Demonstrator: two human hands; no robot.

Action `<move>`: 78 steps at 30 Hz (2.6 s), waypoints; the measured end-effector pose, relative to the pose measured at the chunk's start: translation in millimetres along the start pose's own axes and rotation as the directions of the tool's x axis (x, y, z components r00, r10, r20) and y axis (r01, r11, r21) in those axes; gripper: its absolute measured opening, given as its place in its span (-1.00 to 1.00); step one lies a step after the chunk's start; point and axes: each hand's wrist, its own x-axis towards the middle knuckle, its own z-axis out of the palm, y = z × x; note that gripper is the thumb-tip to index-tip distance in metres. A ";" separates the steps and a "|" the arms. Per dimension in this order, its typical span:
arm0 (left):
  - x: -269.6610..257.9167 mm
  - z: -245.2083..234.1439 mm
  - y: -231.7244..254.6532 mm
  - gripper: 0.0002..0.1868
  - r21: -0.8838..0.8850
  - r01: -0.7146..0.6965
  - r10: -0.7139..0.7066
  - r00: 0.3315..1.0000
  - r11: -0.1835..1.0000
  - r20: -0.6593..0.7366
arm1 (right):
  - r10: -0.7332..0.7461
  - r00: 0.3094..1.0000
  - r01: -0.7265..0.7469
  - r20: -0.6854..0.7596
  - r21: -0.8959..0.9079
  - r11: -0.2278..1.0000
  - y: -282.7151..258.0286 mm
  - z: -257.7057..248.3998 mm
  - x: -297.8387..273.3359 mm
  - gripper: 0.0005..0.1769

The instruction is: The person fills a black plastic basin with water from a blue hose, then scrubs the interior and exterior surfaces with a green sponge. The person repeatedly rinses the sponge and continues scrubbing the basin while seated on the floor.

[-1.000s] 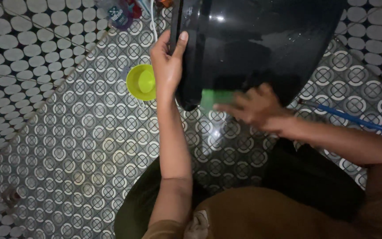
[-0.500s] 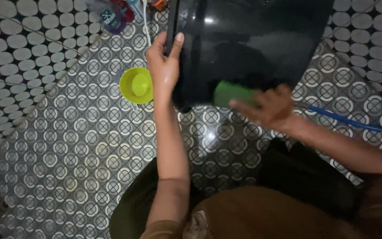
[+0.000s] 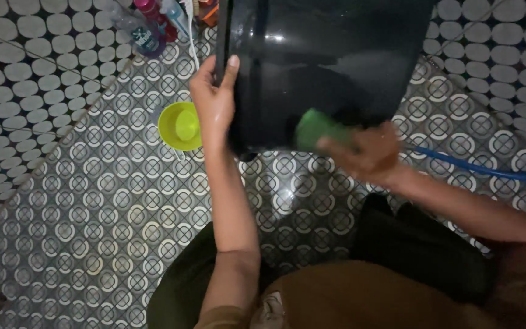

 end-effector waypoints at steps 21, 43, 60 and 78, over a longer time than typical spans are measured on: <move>2.5 -7.4 -1.6 -0.77 -0.105 0.051 -0.051 0.999 0.993 0.009 | 0.028 0.999 -0.035 0.032 0.239 0.970 14.9 -13.0 7.5 -0.33; -0.5 -5.8 -2.8 -0.77 -0.141 0.050 -0.047 0.999 0.989 0.025 | 0.126 0.981 -0.135 -0.149 -0.052 0.989 47.0 -84.5 111.6 -0.51; 2.4 0.1 -2.3 -0.76 -0.080 -0.061 0.064 0.997 0.995 0.036 | -0.124 0.992 0.124 0.003 0.050 0.991 -15.1 -23.3 105.9 -0.35; 10.4 -8.8 -10.2 -0.73 -0.109 -0.012 0.014 1.000 0.994 0.016 | -0.277 0.959 0.248 0.067 0.282 0.927 -75.6 13.3 118.1 -0.31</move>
